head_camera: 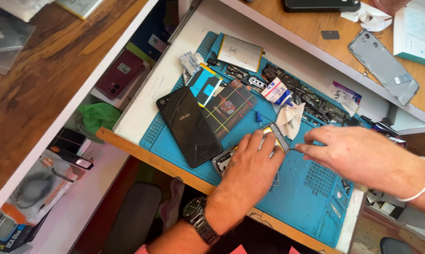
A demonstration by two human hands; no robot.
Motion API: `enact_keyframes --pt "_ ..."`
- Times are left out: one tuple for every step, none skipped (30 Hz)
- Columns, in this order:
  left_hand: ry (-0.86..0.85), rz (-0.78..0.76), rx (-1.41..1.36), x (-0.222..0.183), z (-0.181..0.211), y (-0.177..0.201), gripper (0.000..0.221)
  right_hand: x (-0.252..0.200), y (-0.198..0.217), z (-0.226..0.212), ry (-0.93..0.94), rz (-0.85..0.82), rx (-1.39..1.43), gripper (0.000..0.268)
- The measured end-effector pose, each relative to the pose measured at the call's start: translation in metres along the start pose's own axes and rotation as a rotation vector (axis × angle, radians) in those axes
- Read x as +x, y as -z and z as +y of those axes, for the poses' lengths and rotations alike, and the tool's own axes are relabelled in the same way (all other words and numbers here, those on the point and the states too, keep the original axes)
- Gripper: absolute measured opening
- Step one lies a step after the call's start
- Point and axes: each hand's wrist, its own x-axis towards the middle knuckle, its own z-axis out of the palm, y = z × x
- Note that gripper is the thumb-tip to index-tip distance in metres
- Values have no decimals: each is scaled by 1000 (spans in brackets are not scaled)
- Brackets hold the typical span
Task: The person is repairing a mobile phone by hand and using a screwdriver to unscrew components from the internal chassis while an assistant's hands stabilize the device on a repair mat.
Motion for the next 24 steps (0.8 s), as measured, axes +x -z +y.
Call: enact_keyframes --pt "3 2 1 -1 -1 1 24 3 -2 5 3 -1 -1 37" --pt "0 -5 10 -1 -1 2 25 5 -4 11 64 -20 5 38" --pt "-3 -12 20 0 -1 3 27 6 -5 15 126 -38 12 39" --pt "-4 -9 18 0 0 4 27 4 -6 17 124 -40 9 39" --pt "7 0 1 0 2 6 33 2 -6 17 199 47 -9 41" --pt "21 7 -13 0 2 8 41 3 -6 16 276 139 -25 45" --pt "21 8 -11 1 1 9 41 4 -6 15 278 140 -26 45" --pt "9 11 33 0 1 9 35 2 -5 13 217 59 -23 45" --pt "-4 14 77 1 1 8 31 0 -5 11 154 -20 -20 45" --pt "-6 13 76 1 -1 7 31 0 -4 10 152 -21 -19 45" --pt "-8 -3 45 2 -2 7 29 0 -3 9 80 -75 0 44" --pt "-9 -20 16 2 -3 7 27 -1 -3 8 8 -128 19 44" --pt "-11 -22 16 1 -3 7 27 -2 -4 7 6 -127 21 44" --pt "-26 -36 -25 1 -2 7 26 -5 -4 4 4 -66 50 37" --pt "-40 -51 -66 0 -1 7 25 -7 -6 3 1 -6 78 31" --pt "-43 -52 -68 0 -1 8 25 -9 -7 1 -3 -5 79 31" --pt "-43 -60 -87 0 0 9 26 -11 -8 0 4 2 72 32" --pt "-43 -67 -107 0 1 10 26 -13 -9 -1 11 9 64 32" --pt "-47 -68 -108 1 2 10 26 -14 -10 0 8 10 65 32" --pt "-31 -68 -104 2 3 10 27 -15 -10 0 19 21 57 34" --pt "-15 -69 -100 3 4 10 29 -16 -11 1 31 32 50 36" --pt "-18 -68 -98 3 4 10 29 -17 -12 2 30 34 49 36" --pt "-20 -73 -85 4 5 10 31 -17 -13 3 32 -2 20 37" --pt "-21 -78 -72 4 5 10 33 -17 -13 4 35 -39 -8 38"
